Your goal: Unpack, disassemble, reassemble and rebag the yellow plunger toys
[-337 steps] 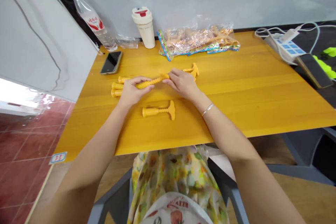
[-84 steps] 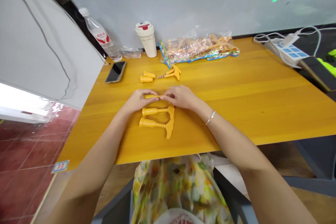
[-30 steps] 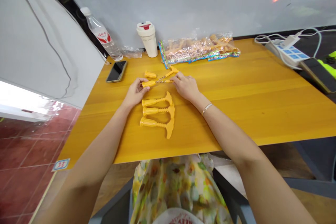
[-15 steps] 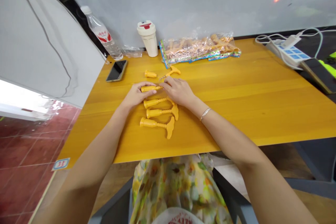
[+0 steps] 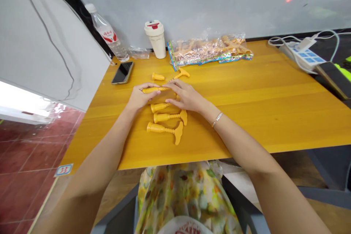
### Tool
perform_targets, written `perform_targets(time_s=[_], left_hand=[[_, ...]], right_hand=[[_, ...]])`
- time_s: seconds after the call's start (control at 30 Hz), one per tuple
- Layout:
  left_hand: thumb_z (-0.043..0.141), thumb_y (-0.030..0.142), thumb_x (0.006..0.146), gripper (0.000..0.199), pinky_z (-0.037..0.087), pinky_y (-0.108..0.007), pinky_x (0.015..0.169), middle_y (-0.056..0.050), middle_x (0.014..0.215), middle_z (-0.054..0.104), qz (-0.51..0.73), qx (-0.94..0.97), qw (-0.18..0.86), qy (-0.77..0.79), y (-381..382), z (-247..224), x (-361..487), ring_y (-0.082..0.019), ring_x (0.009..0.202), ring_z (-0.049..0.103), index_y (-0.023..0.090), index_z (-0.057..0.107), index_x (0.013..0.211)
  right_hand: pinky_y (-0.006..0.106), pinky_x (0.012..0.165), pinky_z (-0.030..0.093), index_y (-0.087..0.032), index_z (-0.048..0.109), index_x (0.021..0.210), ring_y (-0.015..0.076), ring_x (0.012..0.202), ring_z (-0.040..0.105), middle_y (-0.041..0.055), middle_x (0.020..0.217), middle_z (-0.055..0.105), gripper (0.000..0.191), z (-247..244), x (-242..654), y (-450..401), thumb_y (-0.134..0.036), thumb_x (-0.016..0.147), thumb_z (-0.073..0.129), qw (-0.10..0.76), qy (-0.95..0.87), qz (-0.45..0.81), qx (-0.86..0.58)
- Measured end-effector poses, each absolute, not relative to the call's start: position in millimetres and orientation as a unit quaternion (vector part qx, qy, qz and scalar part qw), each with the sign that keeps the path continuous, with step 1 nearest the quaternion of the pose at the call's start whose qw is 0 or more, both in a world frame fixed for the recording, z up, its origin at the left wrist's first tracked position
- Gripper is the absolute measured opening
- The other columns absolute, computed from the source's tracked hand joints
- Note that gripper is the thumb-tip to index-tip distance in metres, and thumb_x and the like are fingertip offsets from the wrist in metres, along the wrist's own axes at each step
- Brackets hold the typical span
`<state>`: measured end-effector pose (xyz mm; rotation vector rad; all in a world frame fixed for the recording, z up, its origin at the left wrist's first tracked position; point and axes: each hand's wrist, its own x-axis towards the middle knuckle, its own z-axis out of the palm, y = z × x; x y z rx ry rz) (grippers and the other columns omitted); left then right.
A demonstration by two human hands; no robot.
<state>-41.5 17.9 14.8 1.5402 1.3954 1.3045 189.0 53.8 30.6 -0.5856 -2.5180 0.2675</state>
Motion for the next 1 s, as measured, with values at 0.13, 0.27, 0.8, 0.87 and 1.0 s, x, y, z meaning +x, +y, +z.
perform_targets(time_s=[0.13,0.27,0.8,0.87,1.0], left_hand=[[0.084,0.042,0.066,0.034,0.055,-0.029,0.073,-0.002,0.077,0.075,0.509,0.571,0.350,0.541,18,15,-41,-0.016,0.070,0.067,0.019,0.079,0.090],[0.083,0.036,0.069,0.026,0.056,-0.032,0.086,-0.005,0.092,0.079,0.515,0.628,0.265,0.520,12,21,-34,-0.020,0.087,0.072,0.019,0.079,0.088],[0.084,0.041,0.069,0.030,0.058,-0.033,0.088,-0.005,0.092,0.079,0.579,0.571,0.268,0.517,18,16,-38,-0.020,0.088,0.073,0.019,0.077,0.087],[0.083,0.038,0.068,0.028,0.057,-0.034,0.089,-0.005,0.091,0.079,0.561,0.596,0.259,0.512,15,18,-35,-0.020,0.087,0.073,0.019,0.078,0.087],[0.081,0.034,0.073,0.022,0.057,-0.033,0.089,-0.004,0.093,0.080,0.532,0.645,0.239,0.494,7,24,-27,-0.020,0.089,0.074,0.019,0.079,0.090]], right_hand=[[0.045,0.097,0.053,-0.019,0.050,0.141,0.0275,0.112,0.067,0.0161,0.122,0.069,0.041,26,190,59,-0.039,0.107,0.037,0.312,-0.906,0.150,-0.245],[0.030,0.060,0.054,-0.023,0.047,0.133,0.0160,0.057,0.061,0.0022,0.080,0.071,0.036,28,187,59,-0.046,0.106,0.042,0.331,-0.805,0.361,-0.334],[0.036,0.079,0.049,-0.017,0.058,0.134,0.0222,0.083,0.061,0.0122,0.100,0.067,0.052,29,197,64,-0.054,0.103,0.040,0.319,-0.895,0.145,-0.276],[0.033,0.071,0.044,-0.016,0.066,0.113,0.0205,0.074,0.057,0.0087,0.084,0.064,0.051,28,195,64,-0.057,0.102,0.039,0.308,-0.884,0.141,-0.322],[0.029,0.059,0.033,-0.018,0.061,0.072,0.0140,0.057,0.044,-0.0004,0.058,0.043,0.065,34,189,60,-0.067,0.102,0.030,0.320,-0.814,0.267,-0.406]])
